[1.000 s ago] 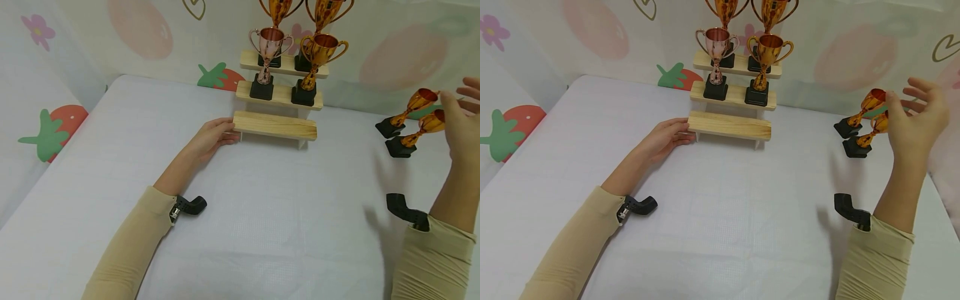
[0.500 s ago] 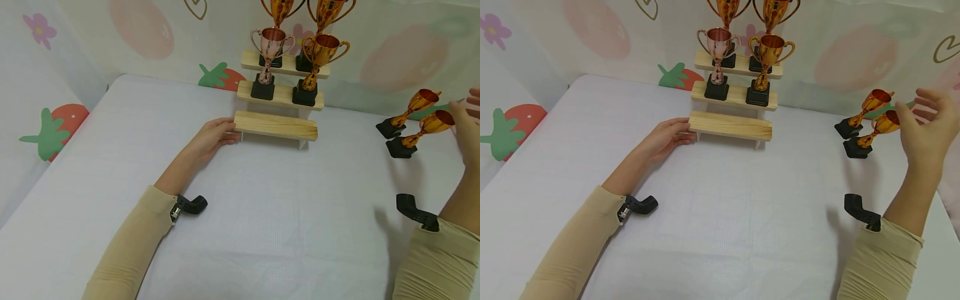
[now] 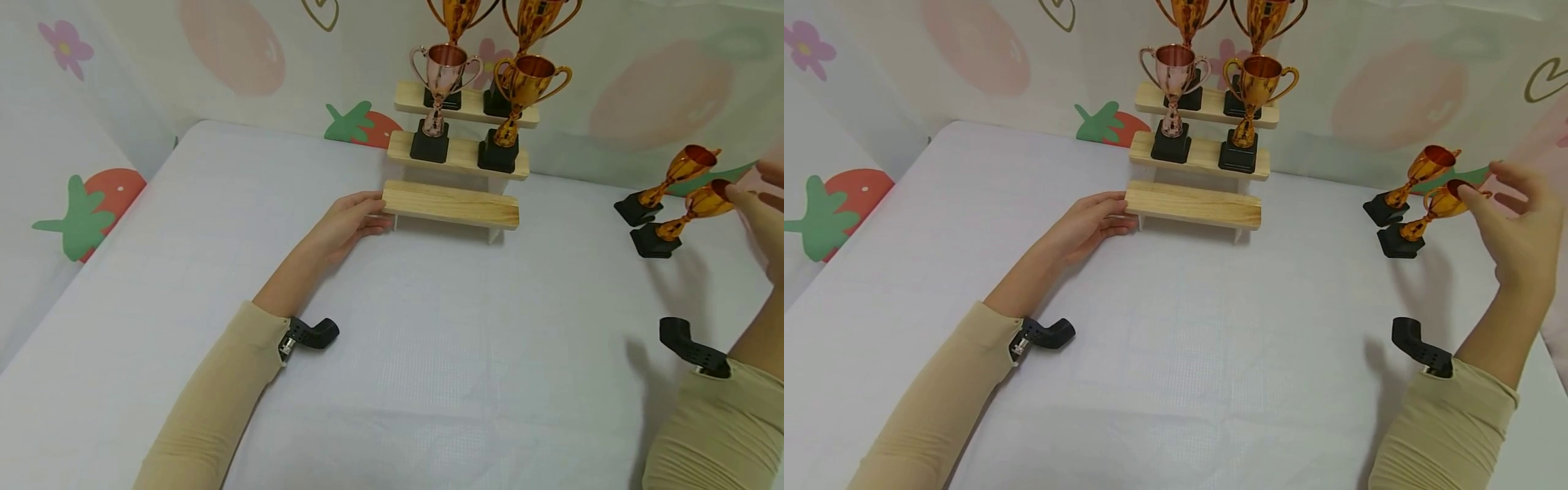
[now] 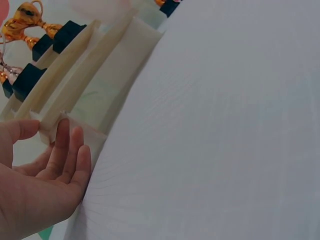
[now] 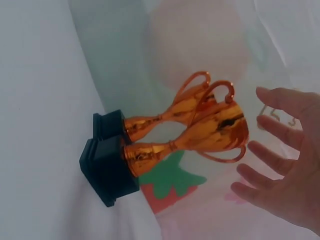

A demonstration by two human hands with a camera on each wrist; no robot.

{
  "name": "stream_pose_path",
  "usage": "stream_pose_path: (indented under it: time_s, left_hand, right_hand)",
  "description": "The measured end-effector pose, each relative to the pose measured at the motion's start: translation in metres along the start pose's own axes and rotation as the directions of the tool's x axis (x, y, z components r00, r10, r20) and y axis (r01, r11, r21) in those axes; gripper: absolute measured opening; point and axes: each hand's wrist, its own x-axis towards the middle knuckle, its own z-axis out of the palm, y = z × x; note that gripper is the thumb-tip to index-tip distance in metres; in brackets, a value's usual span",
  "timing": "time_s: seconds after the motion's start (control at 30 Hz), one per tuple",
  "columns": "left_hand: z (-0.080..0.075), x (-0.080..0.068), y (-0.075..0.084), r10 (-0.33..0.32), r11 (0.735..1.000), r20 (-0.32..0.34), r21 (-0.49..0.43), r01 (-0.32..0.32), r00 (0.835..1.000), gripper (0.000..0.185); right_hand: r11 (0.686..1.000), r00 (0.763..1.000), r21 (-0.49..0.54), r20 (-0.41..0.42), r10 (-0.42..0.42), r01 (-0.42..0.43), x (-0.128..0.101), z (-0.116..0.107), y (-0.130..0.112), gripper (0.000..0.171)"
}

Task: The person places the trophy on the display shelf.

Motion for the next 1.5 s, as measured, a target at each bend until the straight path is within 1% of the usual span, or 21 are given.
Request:
stream_pose_path:
  time_s: [0.1, 0.2, 0.27, 0.33, 0.37, 0.43, 0.5, 0.57, 0.6, 0.67, 0.73, 0.8, 0.93, 1.0, 1.03, 1.17, 1.2, 1.27, 1.3, 1.37, 1.5]
  left_hand:
    - [0.0, 0.0, 0.0, 0.0, 1.0, -0.003, -0.004, 0.0, 1.0, 0.048]
    - [0.0, -0.001, 0.0, 0.0, 1.0, -0.004, -0.002, 0.0, 1.0, 0.048]
    - [0.0, -0.001, 0.0, -0.002, 1.0, -0.005, -0.006, 0.002, 1.0, 0.048]
    - [0.0, -0.001, 0.0, -0.002, 1.0, -0.007, -0.004, 0.002, 1.0, 0.048]
    - [0.0, -0.001, 0.0, -0.003, 1.0, -0.008, -0.005, 0.003, 1.0, 0.048]
    - [0.0, -0.001, 0.0, -0.002, 1.0, -0.01, -0.003, 0.002, 1.0, 0.048]
    - [0.0, -0.001, 0.0, -0.001, 1.0, -0.01, 0.001, 0.001, 1.0, 0.049]
    - [0.0, -0.001, 0.0, 0.0, 1.0, -0.009, -0.002, 0.0, 1.0, 0.049]
    - [0.0, -0.001, 0.0, 0.0, 1.0, -0.008, -0.005, 0.0, 1.0, 0.048]
    - [0.0, -0.001, 0.0, 0.0, 1.0, -0.006, -0.008, 0.0, 1.0, 0.048]
    - [0.0, -0.001, 0.0, -0.001, 1.0, -0.005, -0.012, 0.0, 1.0, 0.048]
    - [0.0, -0.001, 0.0, -0.001, 1.0, -0.005, -0.012, 0.001, 1.0, 0.048]
    - [-0.001, 0.0, 0.0, -0.002, 1.0, -0.006, -0.013, 0.002, 1.0, 0.048]
    - [-0.001, 0.0, -0.001, -0.003, 1.0, -0.006, -0.012, 0.003, 1.0, 0.049]
    - [-0.001, 0.0, 0.0, -0.003, 1.0, -0.006, -0.01, 0.003, 1.0, 0.049]
    - [-0.001, 0.0, 0.0, -0.002, 1.0, -0.003, -0.008, 0.002, 1.0, 0.049]
    - [-0.001, 0.0, 0.0, -0.001, 1.0, -0.003, -0.008, 0.001, 1.0, 0.049]
    - [-0.001, 0.0, -0.001, 0.001, 1.0, -0.003, -0.008, -0.001, 1.0, 0.049]
    - [-0.001, 0.0, -0.001, 0.002, 1.0, -0.002, -0.009, -0.002, 1.0, 0.049]
    - [-0.001, 0.0, 0.0, 0.003, 1.0, -0.001, -0.01, -0.004, 1.0, 0.049]
    - [0.0, -0.002, 0.0, 0.004, 1.0, -0.002, -0.012, -0.004, 1.0, 0.048]
  right_hand:
    - [1.0, 1.0, -0.011, 0.002, -0.009, 0.009, 0.005, 0.003, 0.008, 0.052]
    - [0.995, 0.996, 0.029, 0.008, -0.091, 0.091, 0.014, 0.006, 0.023, 0.053]
    - [0.982, 0.987, 0.104, 0.011, -0.162, 0.16, 0.023, 0.008, 0.035, 0.051]
    - [0.967, 0.976, 0.159, 0.052, -0.211, 0.2, 0.026, 0.008, 0.041, 0.052]
    - [0.96, 0.971, 0.187, 0.069, -0.227, 0.211, 0.027, 0.008, 0.044, 0.053]
    - [0.931, 0.963, 0.297, 0.098, -0.252, 0.213, 0.026, 0.008, 0.045, 0.053]
    - [0.919, 0.96, 0.339, 0.117, -0.254, 0.202, 0.02, 0.007, 0.042, 0.053]
    - [0.888, 0.961, 0.412, 0.092, -0.263, 0.203, 0.016, 0.007, 0.04, 0.052]
    - [0.881, 0.961, 0.424, 0.076, -0.267, 0.211, 0.014, 0.008, 0.039, 0.052]
    - [0.887, 0.958, 0.387, 0.035, -0.286, 0.251, 0.011, 0.008, 0.037, 0.049]
    - [0.873, 0.951, 0.398, 0.002, -0.308, 0.282, 0.01, 0.01, 0.037, 0.047]
    - [0.871, 0.947, 0.392, -0.005, -0.321, 0.297, 0.01, 0.011, 0.037, 0.046]
    - [0.81, 0.947, 0.521, 0.006, -0.32, 0.271, 0.011, 0.012, 0.037, 0.043]
    - [0.818, 0.948, 0.509, 0.012, -0.317, 0.267, 0.01, 0.011, 0.035, 0.043]
    - [0.815, 0.949, 0.517, 0.017, -0.315, 0.261, 0.009, 0.011, 0.033, 0.043]
    - [0.874, 0.954, 0.416, 0.048, -0.297, 0.252, 0.003, 0.01, 0.027, 0.043]
    - [0.882, 0.956, 0.406, 0.06, -0.288, 0.24, 0.002, 0.01, 0.025, 0.042]
    - [0.913, 0.957, 0.334, 0.082, -0.277, 0.235, 0.0, 0.01, 0.022, 0.042]
    - [0.921, 0.957, 0.31, 0.093, -0.275, 0.235, -0.001, 0.011, 0.02, 0.042]
    - [0.935, 0.958, 0.27, 0.106, -0.267, 0.231, -0.003, 0.011, 0.017, 0.042]
    - [0.94, 0.955, 0.247, 0.118, -0.272, 0.237, -0.005, 0.012, 0.014, 0.041]
